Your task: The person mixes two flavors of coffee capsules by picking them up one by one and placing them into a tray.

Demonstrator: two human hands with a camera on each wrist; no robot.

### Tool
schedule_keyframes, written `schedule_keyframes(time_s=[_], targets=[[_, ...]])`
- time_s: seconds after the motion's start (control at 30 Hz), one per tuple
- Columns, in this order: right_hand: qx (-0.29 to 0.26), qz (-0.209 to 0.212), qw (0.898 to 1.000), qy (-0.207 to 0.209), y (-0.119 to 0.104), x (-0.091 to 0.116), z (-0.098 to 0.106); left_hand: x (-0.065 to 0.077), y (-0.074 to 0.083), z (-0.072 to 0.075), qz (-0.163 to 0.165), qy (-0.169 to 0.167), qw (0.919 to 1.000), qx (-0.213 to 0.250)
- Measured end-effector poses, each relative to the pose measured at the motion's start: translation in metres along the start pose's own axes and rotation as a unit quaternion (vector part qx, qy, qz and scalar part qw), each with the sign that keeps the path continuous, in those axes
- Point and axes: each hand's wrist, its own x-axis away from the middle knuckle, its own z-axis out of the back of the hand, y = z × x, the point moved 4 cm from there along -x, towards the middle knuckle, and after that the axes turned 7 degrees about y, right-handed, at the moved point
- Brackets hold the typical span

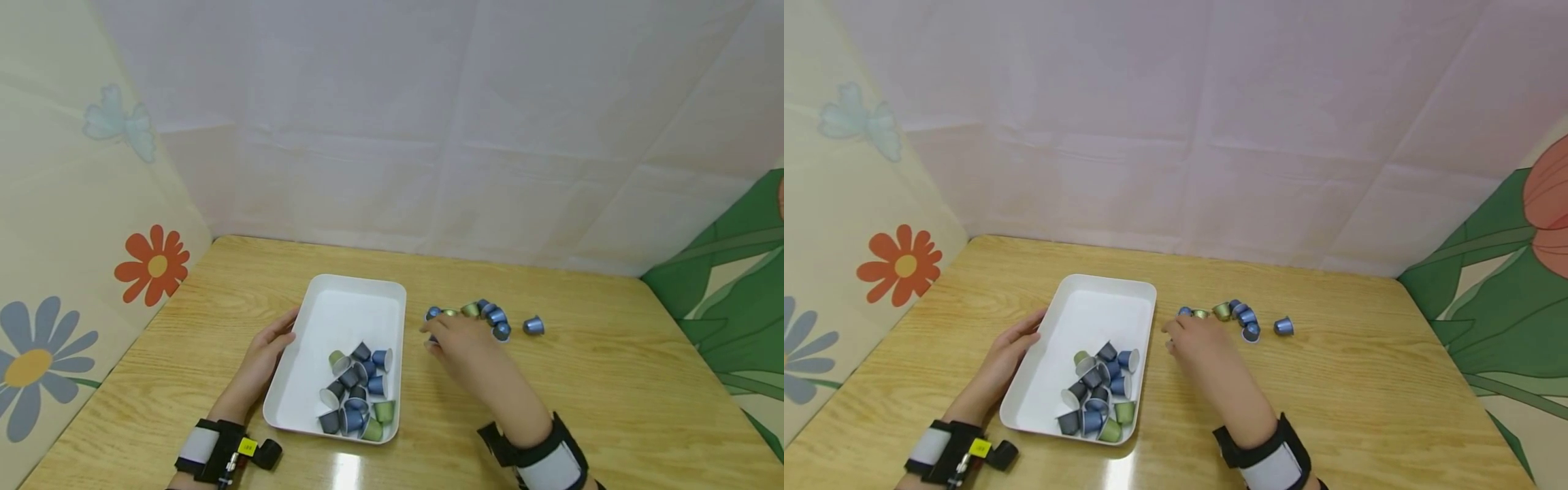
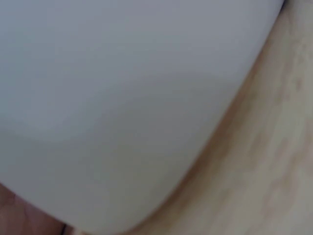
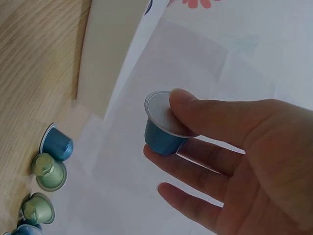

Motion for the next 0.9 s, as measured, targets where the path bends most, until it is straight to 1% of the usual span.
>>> schedule_keyframes(time_s=[0.1,0.23,0.43,0.57,0.7,0.8,0.9], targets=[[0.003,0.015,1.000,0.004,-0.006,-0.001,0.001,0.000,0.000,0.000,0.001,0.000,1.0000,0.001],[-0.009,0.032,0.999,0.010,-0.015,-0.002,0.001,0.000,0.000,0.000,0.003,0.003,1.0000,0.002],[-0.011,0.092,0.995,0.041,-0.031,-0.001,0.000,0.000,0.000,-0.001,0.004,0.001,1.0000,0.003],[0.006,0.120,0.991,0.053,-0.043,0.001,-0.003,0.000,0.000,-0.001,0.002,-0.003,1.0000,0.002],[0.026,0.137,0.989,0.043,-0.054,0.002,-0.010,0.000,0.000,0.000,-0.001,-0.002,1.0000,0.000],[0.036,0.147,0.988,0.026,-0.062,0.003,-0.014,0.000,0.000,0.000,-0.002,0.000,1.0000,0.000],[0.038,0.145,0.989,0.003,-0.067,0.005,-0.018,0.000,0.000,-0.001,-0.001,0.000,1.0000,0.003]])
